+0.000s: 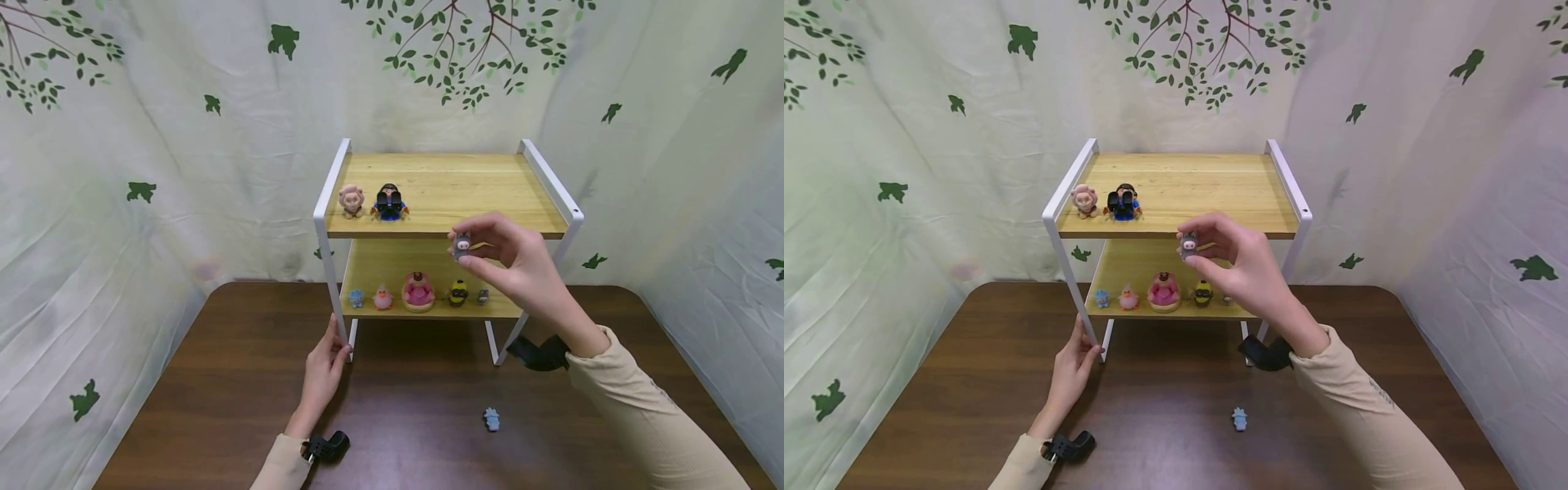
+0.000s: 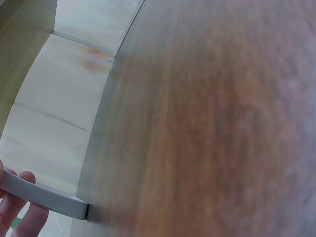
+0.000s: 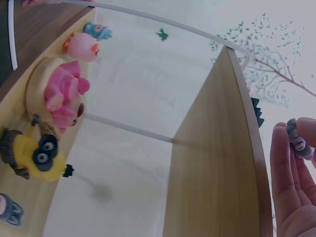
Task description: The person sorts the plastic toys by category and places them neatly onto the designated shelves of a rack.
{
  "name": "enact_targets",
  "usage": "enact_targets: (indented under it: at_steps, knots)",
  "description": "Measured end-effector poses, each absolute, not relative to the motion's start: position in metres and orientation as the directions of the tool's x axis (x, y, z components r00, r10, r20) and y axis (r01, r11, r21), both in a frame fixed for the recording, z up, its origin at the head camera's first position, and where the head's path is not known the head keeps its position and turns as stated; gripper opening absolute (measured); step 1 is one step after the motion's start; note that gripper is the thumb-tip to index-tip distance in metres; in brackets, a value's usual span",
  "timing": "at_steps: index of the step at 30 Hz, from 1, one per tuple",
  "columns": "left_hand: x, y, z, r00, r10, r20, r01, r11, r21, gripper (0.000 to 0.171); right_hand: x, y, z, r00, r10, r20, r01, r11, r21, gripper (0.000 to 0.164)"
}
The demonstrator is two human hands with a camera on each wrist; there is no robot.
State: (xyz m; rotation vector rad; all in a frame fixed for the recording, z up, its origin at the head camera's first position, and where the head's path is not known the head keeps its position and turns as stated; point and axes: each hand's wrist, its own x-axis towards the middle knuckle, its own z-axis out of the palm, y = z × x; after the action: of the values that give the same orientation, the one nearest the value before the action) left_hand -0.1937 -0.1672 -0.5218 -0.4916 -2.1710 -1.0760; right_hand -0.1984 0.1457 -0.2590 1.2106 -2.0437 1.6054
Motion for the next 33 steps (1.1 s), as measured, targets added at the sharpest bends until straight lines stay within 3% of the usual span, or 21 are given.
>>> enact_targets:
  at_steps: [33]
  knots:
    - [-0.193,-0.166,-0.521,-0.707,0.04,0.706,0.587,0.591,0.554,0.092,-0.226,0.13,-0.23,-0.655,-0.367,0.661,-0.741,0.138,-0.657,0.027]
